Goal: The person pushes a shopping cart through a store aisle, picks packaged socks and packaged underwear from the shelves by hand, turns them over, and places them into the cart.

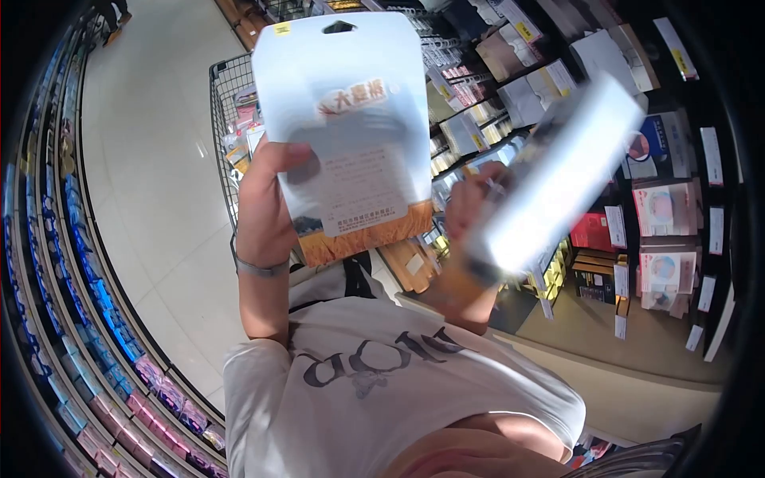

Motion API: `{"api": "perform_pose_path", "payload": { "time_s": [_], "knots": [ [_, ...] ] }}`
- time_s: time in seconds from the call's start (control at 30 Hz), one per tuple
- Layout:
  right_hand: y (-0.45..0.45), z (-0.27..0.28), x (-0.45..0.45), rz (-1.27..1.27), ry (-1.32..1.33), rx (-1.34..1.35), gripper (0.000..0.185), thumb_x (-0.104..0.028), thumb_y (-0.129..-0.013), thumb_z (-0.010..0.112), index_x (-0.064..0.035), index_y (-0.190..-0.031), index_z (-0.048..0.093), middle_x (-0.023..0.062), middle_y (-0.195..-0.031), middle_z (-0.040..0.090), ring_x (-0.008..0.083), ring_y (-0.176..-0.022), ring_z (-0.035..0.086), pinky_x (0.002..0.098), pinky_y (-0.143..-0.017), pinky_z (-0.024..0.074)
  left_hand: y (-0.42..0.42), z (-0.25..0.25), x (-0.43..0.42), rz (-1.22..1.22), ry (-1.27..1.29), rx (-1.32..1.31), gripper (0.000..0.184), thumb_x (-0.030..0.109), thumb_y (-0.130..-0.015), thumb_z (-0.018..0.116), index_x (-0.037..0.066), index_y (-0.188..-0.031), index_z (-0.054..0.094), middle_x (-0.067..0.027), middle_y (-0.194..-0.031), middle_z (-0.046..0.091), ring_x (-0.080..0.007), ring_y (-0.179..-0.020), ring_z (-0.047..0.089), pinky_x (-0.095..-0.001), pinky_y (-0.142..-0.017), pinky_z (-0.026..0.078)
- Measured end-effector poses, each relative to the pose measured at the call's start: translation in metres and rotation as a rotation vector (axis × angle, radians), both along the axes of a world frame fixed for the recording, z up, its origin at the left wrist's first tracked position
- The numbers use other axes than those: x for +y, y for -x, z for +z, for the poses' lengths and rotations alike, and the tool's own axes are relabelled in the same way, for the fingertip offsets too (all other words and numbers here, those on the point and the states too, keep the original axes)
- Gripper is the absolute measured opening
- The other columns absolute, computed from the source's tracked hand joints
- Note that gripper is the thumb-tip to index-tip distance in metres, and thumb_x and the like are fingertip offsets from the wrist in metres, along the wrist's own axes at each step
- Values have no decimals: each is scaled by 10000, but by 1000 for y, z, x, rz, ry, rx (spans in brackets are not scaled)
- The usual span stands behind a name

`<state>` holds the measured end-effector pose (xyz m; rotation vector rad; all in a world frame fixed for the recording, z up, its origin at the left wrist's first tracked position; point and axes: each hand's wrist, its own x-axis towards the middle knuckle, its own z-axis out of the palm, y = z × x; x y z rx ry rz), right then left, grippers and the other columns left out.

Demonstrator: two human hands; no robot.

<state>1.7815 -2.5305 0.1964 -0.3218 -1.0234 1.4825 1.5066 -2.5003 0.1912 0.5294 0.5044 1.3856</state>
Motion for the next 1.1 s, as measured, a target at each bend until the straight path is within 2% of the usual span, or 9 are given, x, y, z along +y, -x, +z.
{"api": "perform_pose_path", "payload": {
  "time_s": [0.03,0.07,0.13,0.4,0.57,0.77,0.87,0.9,1.1],
  "knots": [
    [4,2,-9,-275,121,-368,684,-249,-862,746,49,-1413,471,156,-1211,662,253,-1076,650,374,-951,523,-3,1,-1,-35,-37,32,524,169,-895,574,-46,-1369,508,-155,-1258,640,-247,-1097,660,-371,-948,542],
    [11,5,-6,-329,93,-612,581,-212,-892,736,63,-1363,534,143,-1251,658,204,-1119,634,340,-969,494,-6,2,-2,-73,-74,61,504,178,-915,578,-43,-1363,508,-147,-1247,643,-230,-1089,663,-359,-931,551],
    [35,16,2,-239,330,-459,519,-179,-924,717,61,-1353,550,125,-1235,664,166,-1115,629,308,-988,472,-12,3,-2,-80,-20,100,520,250,-945,607,-37,-1365,498,-142,-1234,642,-207,-1093,660,-343,-911,559],
    [58,25,23,-267,226,-532,552,-186,-960,702,56,-1413,498,128,-1283,641,151,-1168,590,303,-1029,436,-24,-12,7,-32,-82,-14,670,535,-1028,529,-7,-1418,476,-139,-1242,657,-210,-1114,681,-328,-929,578],
    [59,36,34,-154,54,-658,662,-171,-974,671,3,-1545,383,124,-1464,534,188,-1346,467,337,-1147,326,-31,-19,12,13,-148,23,775,645,-997,511,-9,-1410,460,-163,-1303,624,-225,-1162,659,-343,-974,563],
    [58,42,41,-285,45,-640,677,-123,-949,706,8,-1533,390,160,-1421,558,212,-1317,508,344,-1132,358,-36,-23,30,127,-163,75,719,542,-972,612,6,-1417,434,-136,-1280,608,-229,-1148,627,-353,-989,509],
    [60,33,44,-332,46,-671,701,-81,-914,745,19,-1515,398,175,-1370,583,234,-1290,535,355,-1112,388,-38,-31,37,177,-133,496,674,412,-939,695,4,-1403,425,-128,-1251,601,-210,-1126,610,-335,-973,489],
    [60,25,47,-298,63,-632,726,-72,-900,762,24,-1510,380,168,-1353,585,243,-1278,542,361,-1100,404,-41,-29,38,211,-98,433,631,359,-920,743,-4,-1354,465,-137,-1208,617,-196,-1099,615,-321,-942,497],
    [73,-44,62,-345,267,-649,672,-123,-936,739,10,-1486,376,149,-1371,569,209,-1278,532,347,-1086,413,-47,-69,60,203,23,555,611,409,-936,728,-44,-1283,512,-165,-1143,645,-212,-1019,641,-325,-874,516]
  ]
}}
